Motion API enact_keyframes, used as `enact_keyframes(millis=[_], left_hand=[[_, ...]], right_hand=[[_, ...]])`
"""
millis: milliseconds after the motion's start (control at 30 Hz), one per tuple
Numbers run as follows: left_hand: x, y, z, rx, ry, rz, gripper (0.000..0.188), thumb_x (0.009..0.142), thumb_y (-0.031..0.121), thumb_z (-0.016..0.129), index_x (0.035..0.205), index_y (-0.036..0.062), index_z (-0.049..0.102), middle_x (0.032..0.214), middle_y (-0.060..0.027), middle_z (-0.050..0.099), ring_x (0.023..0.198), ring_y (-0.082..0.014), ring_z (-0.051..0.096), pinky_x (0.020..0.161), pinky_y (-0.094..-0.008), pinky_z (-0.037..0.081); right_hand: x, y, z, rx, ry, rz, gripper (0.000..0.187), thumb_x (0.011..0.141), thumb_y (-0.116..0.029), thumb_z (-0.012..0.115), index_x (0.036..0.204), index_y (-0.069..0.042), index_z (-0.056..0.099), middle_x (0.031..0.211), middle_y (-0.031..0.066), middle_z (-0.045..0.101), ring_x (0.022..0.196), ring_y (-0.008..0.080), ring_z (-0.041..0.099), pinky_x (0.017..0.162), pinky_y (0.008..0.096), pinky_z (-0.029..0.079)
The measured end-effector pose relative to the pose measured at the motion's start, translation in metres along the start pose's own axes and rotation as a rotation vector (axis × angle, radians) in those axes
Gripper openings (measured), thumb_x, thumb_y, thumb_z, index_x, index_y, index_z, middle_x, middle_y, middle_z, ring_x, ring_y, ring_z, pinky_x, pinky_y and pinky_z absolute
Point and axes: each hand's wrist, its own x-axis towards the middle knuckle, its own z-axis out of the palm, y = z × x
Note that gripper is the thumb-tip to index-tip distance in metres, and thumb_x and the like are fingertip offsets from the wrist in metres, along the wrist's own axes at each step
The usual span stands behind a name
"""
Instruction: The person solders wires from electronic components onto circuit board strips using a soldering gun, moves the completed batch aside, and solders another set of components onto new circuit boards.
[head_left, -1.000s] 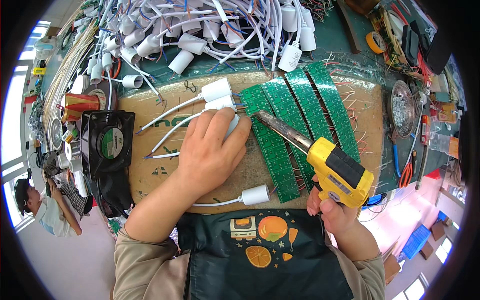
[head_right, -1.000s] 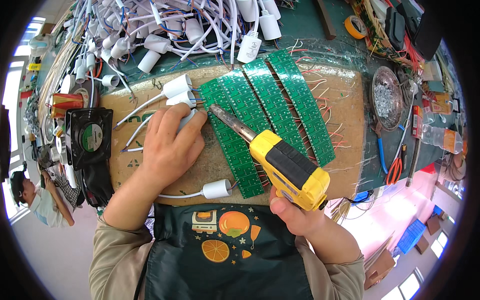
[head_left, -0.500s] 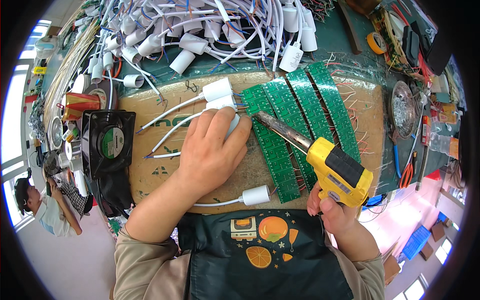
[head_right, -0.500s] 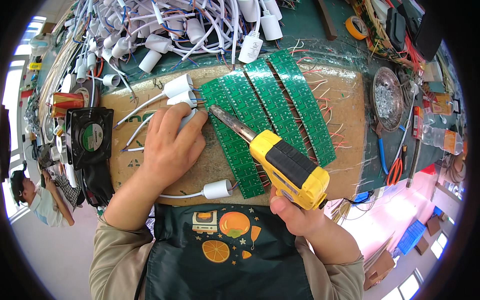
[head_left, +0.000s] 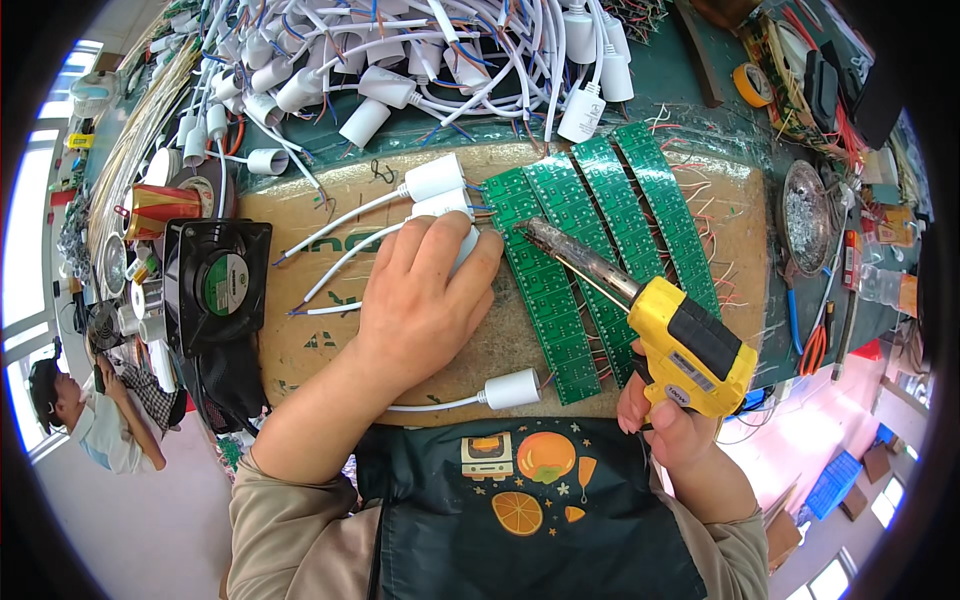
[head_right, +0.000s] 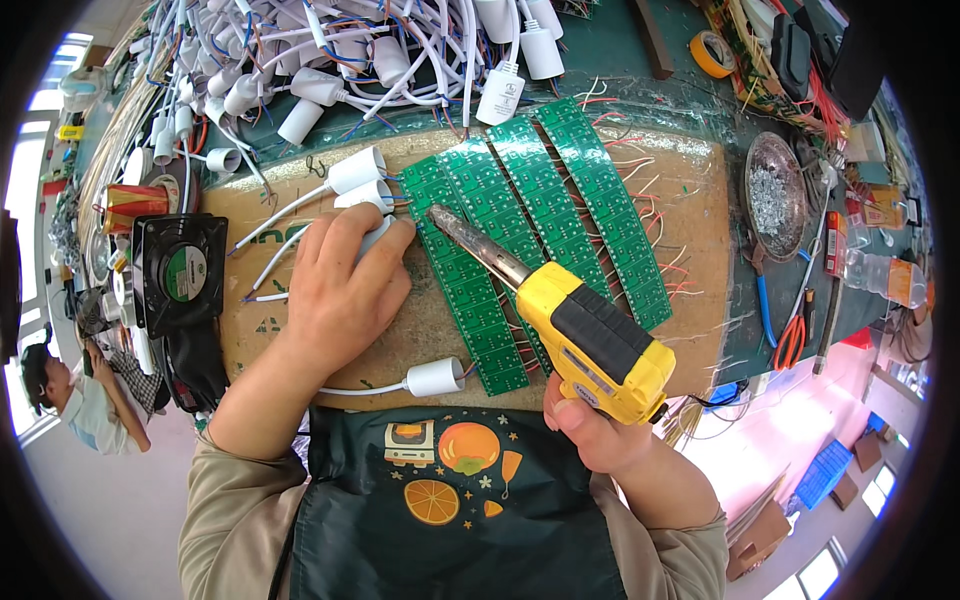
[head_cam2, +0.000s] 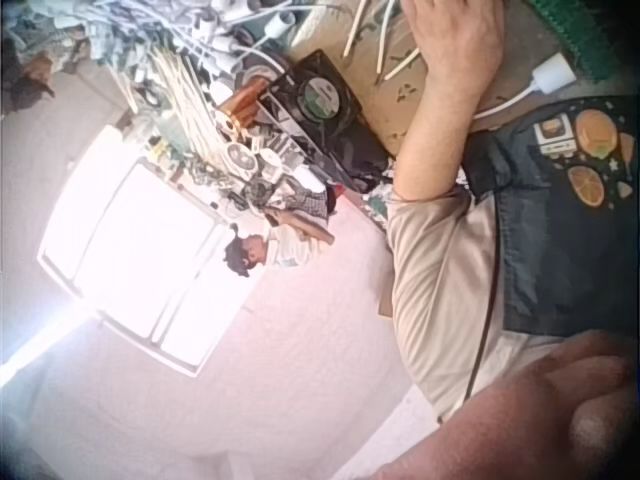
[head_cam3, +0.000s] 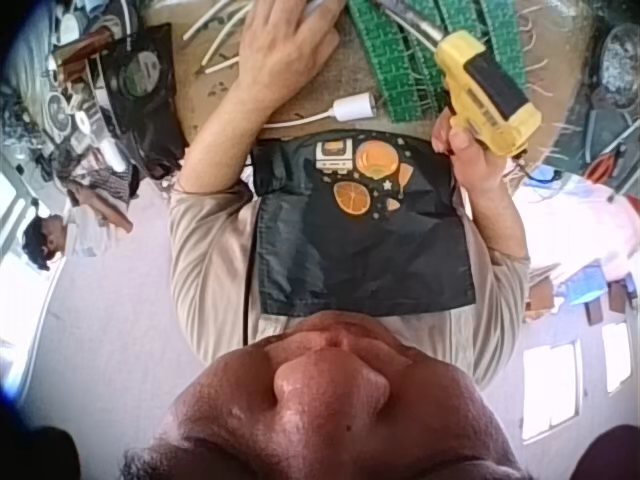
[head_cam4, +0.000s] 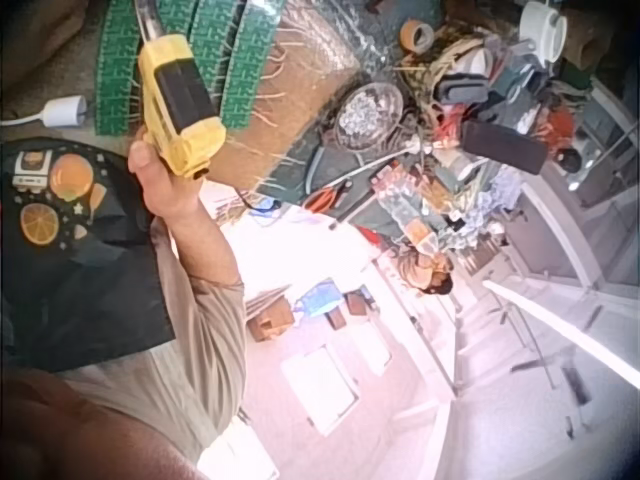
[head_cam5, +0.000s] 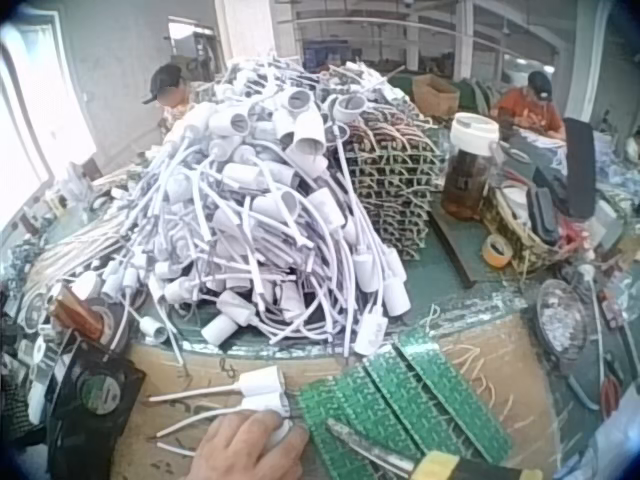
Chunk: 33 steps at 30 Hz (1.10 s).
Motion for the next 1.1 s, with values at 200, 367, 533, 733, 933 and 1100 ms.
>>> enact_keyframes(millis=[200, 367, 533, 733, 933, 1100], left_hand=[[0.0004, 0.0003, 0.0009, -0.005, 0.006, -0.005, 0.045, 0.066, 0.003, 0.072, 0.11, 0.0076, 0.066, 0.106, -0.0122, 0.057, 0.086, -0.0305, 0.057, 0.077, -0.04, 0.049], [-0.0007, -0.0006, 0.0, 0.004, 0.012, 0.008, 0.045, 0.065, 0.003, 0.072, 0.109, 0.0093, 0.068, 0.105, -0.0118, 0.057, 0.086, -0.0299, 0.057, 0.076, -0.0396, 0.049], [-0.0003, -0.0009, -0.0004, -0.003, 0.037, 0.008, 0.045, 0.065, 0.003, 0.074, 0.109, 0.0098, 0.069, 0.105, -0.0117, 0.057, 0.086, -0.0296, 0.057, 0.074, -0.0395, 0.049], [-0.0004, -0.0002, 0.0006, -0.002, 0.043, -0.001, 0.045, 0.065, 0.002, 0.074, 0.108, 0.0095, 0.069, 0.105, -0.0117, 0.057, 0.086, -0.0293, 0.057, 0.073, -0.0384, 0.049], [-0.0003, -0.0005, 0.0003, -0.001, 0.048, 0.002, 0.045, 0.064, 0.002, 0.075, 0.108, 0.0097, 0.069, 0.105, -0.0116, 0.057, 0.087, -0.0292, 0.058, 0.074, -0.0383, 0.05], [-0.0004, -0.0009, 0.0019, -0.004, 0.042, 0.003, 0.045, 0.064, 0.002, 0.075, 0.108, 0.0101, 0.07, 0.105, -0.0115, 0.057, 0.087, -0.0293, 0.058, 0.074, -0.0384, 0.05]], right_hand=[[-0.001, -0.0008, -0.0003, -0.015, -0.006, -0.001, 0.08, 0.083, -0.043, 0.077, 0.138, 0.003, 0.042, 0.07, 0.0055, 0.052, 0.057, 0.0155, 0.052, 0.054, 0.0298, 0.045], [-0.001, -0.0005, -0.0005, -0.023, -0.013, 0.005, 0.079, 0.084, -0.042, 0.076, 0.138, 0.004, 0.042, 0.07, 0.0057, 0.053, 0.057, 0.0154, 0.052, 0.054, 0.0298, 0.045], [-0.0003, -0.0025, 0.0, -0.046, -0.02, 0.007, 0.076, 0.083, -0.041, 0.076, 0.135, 0.004, 0.043, 0.07, 0.0063, 0.053, 0.058, 0.0156, 0.052, 0.054, 0.0298, 0.045], [0.0005, -0.0047, 0.0017, -0.056, -0.007, 0.024, 0.072, 0.084, -0.04, 0.076, 0.131, 0.005, 0.045, 0.07, 0.0065, 0.054, 0.058, 0.016, 0.052, 0.054, 0.0299, 0.045], [0.0014, -0.0057, 0.0022, -0.078, -0.022, 0.021, 0.066, 0.086, -0.038, 0.073, 0.128, 0.005, 0.046, 0.071, 0.0069, 0.053, 0.058, 0.0162, 0.053, 0.055, 0.0306, 0.047], [0.0031, -0.0041, 0.0045, -0.069, -0.004, -0.013, 0.066, 0.086, -0.039, 0.073, 0.128, 0.004, 0.046, 0.071, 0.0069, 0.053, 0.058, 0.0158, 0.053, 0.054, 0.03, 0.047]])
